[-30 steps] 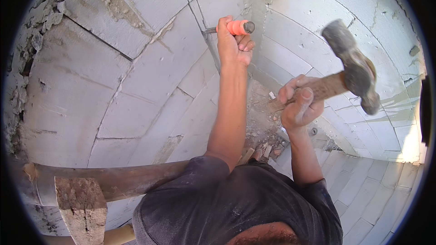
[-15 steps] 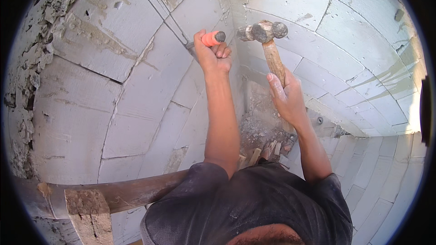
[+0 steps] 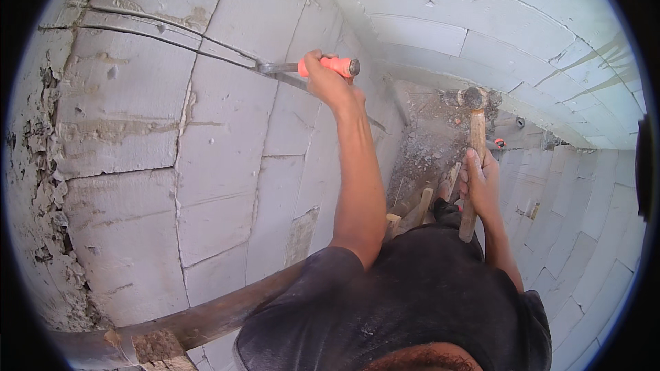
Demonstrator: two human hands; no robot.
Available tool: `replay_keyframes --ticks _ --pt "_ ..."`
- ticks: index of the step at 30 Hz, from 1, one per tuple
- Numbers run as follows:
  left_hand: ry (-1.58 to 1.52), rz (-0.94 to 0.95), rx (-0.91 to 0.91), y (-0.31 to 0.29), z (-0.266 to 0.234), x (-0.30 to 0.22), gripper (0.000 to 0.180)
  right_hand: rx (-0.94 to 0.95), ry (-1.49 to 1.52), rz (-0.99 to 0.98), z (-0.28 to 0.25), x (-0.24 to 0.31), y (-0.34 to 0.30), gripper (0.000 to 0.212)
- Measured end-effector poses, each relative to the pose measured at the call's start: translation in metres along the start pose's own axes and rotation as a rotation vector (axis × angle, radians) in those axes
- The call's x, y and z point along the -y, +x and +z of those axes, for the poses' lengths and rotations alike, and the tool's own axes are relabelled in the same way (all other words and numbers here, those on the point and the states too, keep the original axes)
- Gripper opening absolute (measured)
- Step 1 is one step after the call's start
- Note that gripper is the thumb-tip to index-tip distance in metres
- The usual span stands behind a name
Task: The person chips away a vertical groove in a wall made of light-colored blocks using a chisel and a hammer, striking the chisel repeatedly to remove material.
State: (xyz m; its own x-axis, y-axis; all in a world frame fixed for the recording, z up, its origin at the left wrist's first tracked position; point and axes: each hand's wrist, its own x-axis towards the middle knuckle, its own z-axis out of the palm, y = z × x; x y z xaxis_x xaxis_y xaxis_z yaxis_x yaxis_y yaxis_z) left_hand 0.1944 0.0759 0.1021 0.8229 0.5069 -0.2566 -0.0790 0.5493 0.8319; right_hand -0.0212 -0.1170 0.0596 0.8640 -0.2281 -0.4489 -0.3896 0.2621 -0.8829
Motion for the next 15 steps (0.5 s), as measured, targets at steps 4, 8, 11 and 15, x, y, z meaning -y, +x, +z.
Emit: replay_keyframes --ticks 4,8,11,15 --pt "0.027 -0.012 -0.038 0.003 0.004 0.003 0.021 -0.065 -0.03 0.001 -0.005 -0.002 0.007 0.03" --pt "0.376 0.102 -0.077 0.038 -0.032 0.037 0.021 -0.043 -0.088 -0.042 -0.006 -0.006 0.019 0.03" --pt "0.606 0.126 -0.098 0.048 -0.052 0.042 0.021 -0.044 -0.08 -0.015 -0.007 -0.011 0.024 0.023" --pt "0.692 0.036 -0.126 0.049 -0.058 0.039 0.021 -0.013 -0.042 0.048 -0.009 -0.022 0.025 0.026"
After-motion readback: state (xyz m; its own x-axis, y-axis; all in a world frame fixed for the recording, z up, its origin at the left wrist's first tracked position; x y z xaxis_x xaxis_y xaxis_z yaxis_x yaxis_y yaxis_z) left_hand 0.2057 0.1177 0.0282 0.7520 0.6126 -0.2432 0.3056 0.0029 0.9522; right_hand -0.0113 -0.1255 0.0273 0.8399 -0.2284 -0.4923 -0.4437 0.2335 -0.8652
